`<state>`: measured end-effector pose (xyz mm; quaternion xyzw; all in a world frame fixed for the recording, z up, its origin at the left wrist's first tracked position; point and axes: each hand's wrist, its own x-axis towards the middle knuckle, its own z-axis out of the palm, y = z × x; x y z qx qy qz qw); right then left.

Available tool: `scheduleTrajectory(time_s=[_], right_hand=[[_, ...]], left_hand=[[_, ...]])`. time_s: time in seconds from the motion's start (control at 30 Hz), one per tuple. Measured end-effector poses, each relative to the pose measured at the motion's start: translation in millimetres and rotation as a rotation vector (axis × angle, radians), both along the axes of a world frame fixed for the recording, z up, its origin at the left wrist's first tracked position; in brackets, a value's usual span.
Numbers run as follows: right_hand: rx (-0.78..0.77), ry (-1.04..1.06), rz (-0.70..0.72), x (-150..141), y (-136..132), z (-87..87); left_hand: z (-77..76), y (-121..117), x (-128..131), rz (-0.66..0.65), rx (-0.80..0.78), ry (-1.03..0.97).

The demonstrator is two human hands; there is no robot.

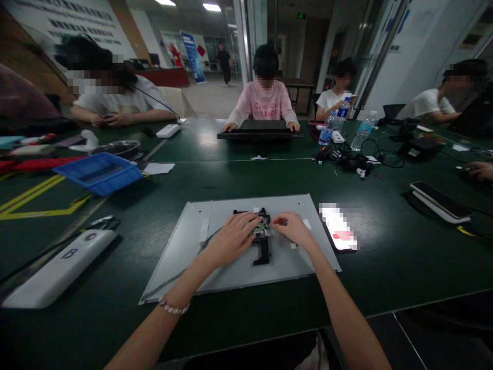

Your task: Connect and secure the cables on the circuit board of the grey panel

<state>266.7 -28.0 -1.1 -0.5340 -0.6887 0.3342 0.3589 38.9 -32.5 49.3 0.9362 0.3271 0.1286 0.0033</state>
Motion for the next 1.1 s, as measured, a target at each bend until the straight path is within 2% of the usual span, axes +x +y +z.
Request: scheduleTrajectory(time_s=[0.13, 0.2, 0.33, 0.43, 0.53, 0.7, 0.8, 1.0, 1.1], right_hand=[[0.028, 0.014, -0.037, -1.5, -1.2, 3.5], [0.051, 0.011, -0.037, -3.6, -3.3, 6.8], [0.081, 0.003, -0.027, -7.5, -7.4, 11.5], [0.087, -0.010, -0.009, -9.4, -8.6, 11.2], [0.080, -0.028, 0.005, -10.6, -9.0, 9.5], [0.077, -0.054, 0.007, -11.6, -10.2, 8.3], [0.097, -0.060, -0.002, -11.9, -10.9, 8.9], [0.141, -0.063, -0.039, -11.6, -10.0, 11.0], [0.178, -0.067, -0.063, -13.7, -11.1, 13.1]], left_hand=[[17.1, 20.3, -28.9, 0.210, -0.017, -0.136], [17.2, 31.8, -51.8, 0.298, -0.054, -0.158], [-4.4, 49.0, -98.8, 0.410, -0.172, -0.209], [-23.6, 55.6, -120.8, 0.445, -0.286, -0.262], [-32.5, 58.0, -126.8, 0.439, -0.346, -0.302], [-30.8, 57.0, -122.3, 0.443, -0.327, -0.298], [-24.0, 55.9, -123.1, 0.472, -0.334, -0.346], [-0.8, 48.0, -130.7, 0.493, -0.576, -0.595], [5.2, 41.5, -128.2, 0.467, -0.647, -0.629]])
